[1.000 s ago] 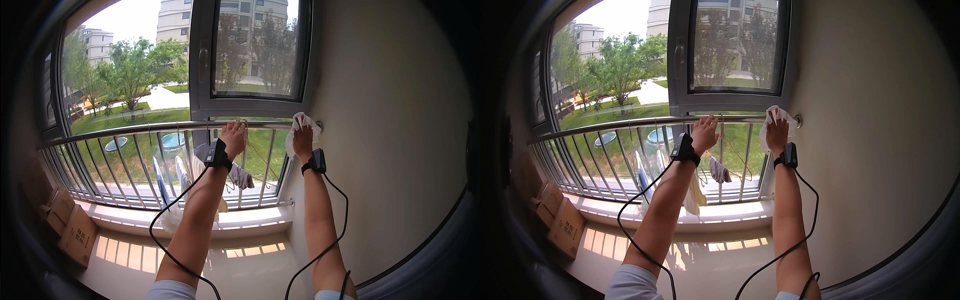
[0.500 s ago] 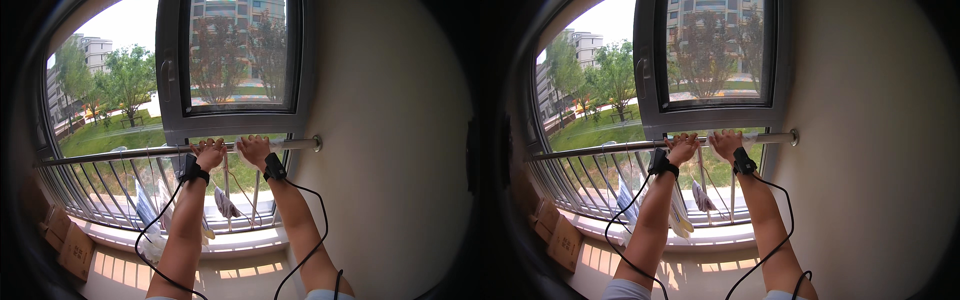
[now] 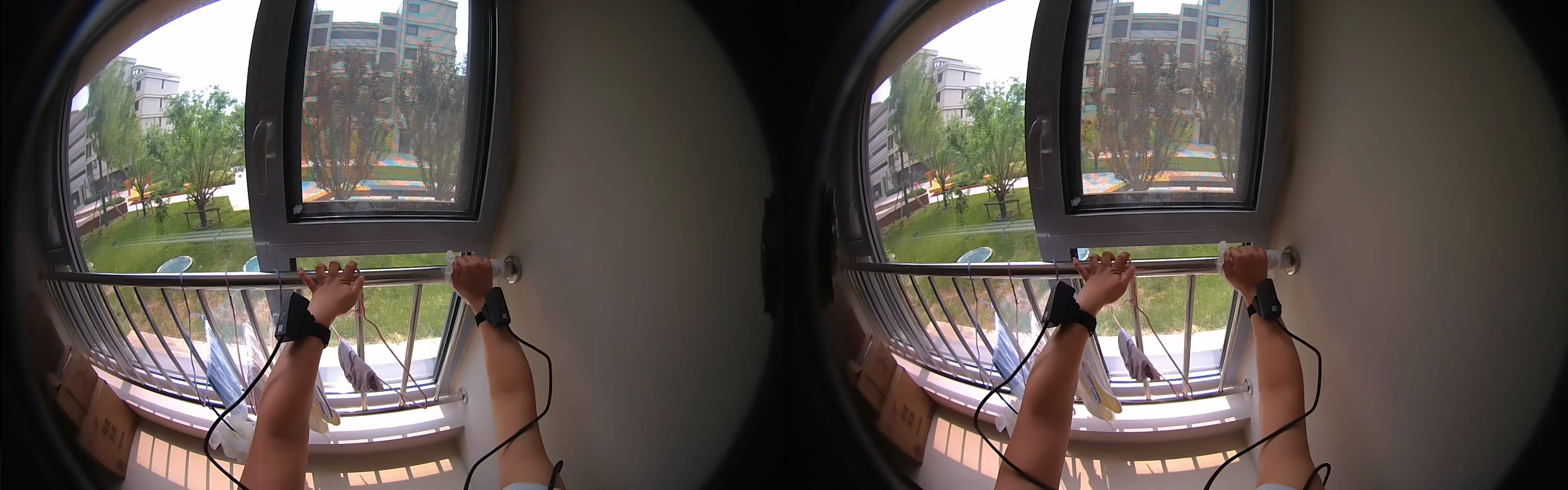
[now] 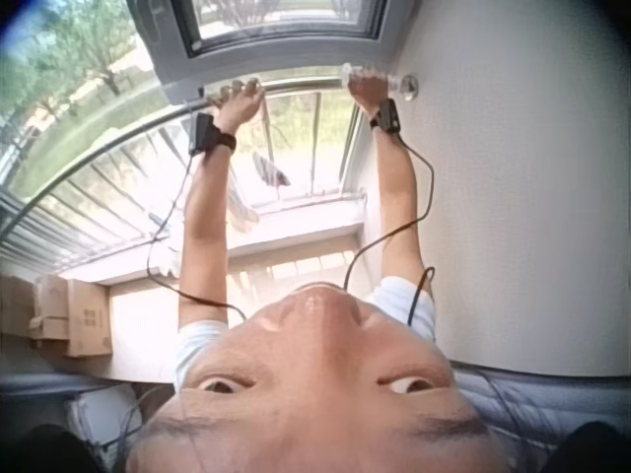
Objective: The person washes hands in a bathroom sink, then moves to a bedroom and wipes a metal window railing and the windowsill with a white cloth. The person removes clothes from hangers to access the railing, wipes the railing and sill, then returns the clothes to the hangers.
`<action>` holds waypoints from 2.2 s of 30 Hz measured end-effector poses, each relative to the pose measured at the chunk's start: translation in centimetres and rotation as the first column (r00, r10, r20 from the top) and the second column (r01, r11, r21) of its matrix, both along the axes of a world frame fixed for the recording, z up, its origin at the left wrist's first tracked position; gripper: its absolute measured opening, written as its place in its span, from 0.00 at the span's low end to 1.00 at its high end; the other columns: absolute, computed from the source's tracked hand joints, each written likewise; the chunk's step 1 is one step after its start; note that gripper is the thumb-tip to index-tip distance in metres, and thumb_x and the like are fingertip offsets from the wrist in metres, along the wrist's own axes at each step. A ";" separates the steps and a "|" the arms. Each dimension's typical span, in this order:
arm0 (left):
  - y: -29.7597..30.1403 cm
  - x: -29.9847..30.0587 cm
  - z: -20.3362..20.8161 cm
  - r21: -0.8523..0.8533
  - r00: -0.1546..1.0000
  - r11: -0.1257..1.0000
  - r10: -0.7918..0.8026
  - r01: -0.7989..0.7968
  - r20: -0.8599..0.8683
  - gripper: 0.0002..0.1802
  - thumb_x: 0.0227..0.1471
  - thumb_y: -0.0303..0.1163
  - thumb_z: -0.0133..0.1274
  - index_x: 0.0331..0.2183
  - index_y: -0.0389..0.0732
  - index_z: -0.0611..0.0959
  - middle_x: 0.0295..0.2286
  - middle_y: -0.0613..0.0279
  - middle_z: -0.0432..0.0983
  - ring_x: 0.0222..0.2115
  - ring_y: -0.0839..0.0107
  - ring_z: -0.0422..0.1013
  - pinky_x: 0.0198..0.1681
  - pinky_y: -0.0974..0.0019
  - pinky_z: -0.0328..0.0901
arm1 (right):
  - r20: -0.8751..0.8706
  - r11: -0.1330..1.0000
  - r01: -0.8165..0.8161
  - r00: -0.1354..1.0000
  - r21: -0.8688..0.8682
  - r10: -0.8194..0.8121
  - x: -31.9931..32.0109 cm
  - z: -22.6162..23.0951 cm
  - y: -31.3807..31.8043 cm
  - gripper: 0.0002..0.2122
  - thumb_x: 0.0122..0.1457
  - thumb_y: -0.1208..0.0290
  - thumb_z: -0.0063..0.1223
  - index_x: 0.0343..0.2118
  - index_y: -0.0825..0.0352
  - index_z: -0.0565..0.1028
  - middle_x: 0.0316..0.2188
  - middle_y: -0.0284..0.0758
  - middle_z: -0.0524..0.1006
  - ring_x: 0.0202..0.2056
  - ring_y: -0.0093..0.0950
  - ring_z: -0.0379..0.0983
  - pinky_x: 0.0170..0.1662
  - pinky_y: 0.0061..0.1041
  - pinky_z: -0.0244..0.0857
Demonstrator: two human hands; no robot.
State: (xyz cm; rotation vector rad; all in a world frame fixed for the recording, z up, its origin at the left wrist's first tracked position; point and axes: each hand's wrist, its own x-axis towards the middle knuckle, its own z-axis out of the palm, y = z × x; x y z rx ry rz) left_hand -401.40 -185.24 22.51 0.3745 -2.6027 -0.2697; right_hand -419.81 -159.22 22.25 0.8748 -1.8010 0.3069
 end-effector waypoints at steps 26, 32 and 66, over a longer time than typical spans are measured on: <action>-0.1 0.2 -0.1 -0.007 0.999 1.000 -0.027 0.027 -0.033 0.28 0.53 0.55 0.42 0.52 0.54 0.68 0.50 0.59 0.60 0.56 0.51 0.48 0.53 0.28 0.19 | -0.131 0.948 -0.311 0.939 0.075 0.318 5.8 -1.6 -11.6 0.10 0.51 0.61 0.52 0.22 0.62 0.71 0.19 0.33 0.70 0.25 0.32 0.70 0.33 0.33 0.61; -0.2 0.1 -0.2 -0.029 0.997 0.998 -0.049 0.047 -0.059 0.31 0.49 0.58 0.46 0.52 0.54 0.69 0.50 0.58 0.60 0.55 0.48 0.47 0.53 0.27 0.17 | -0.042 0.996 0.001 0.999 -0.087 -0.004 -1.3 0.0 4.1 0.11 0.52 0.65 0.46 0.17 0.64 0.70 0.19 0.38 0.71 0.27 0.38 0.69 0.34 0.38 0.61; 5.1 2.5 -3.5 0.430 0.993 0.898 -0.115 0.088 0.037 0.31 0.51 0.52 0.50 0.22 0.28 0.79 0.15 0.45 0.74 0.20 0.53 0.75 0.26 0.56 0.70 | 0.048 0.984 0.169 0.985 -0.055 -0.166 -3.2 -1.0 4.2 0.08 0.52 0.69 0.45 0.18 0.63 0.71 0.20 0.38 0.73 0.26 0.39 0.69 0.35 0.40 0.60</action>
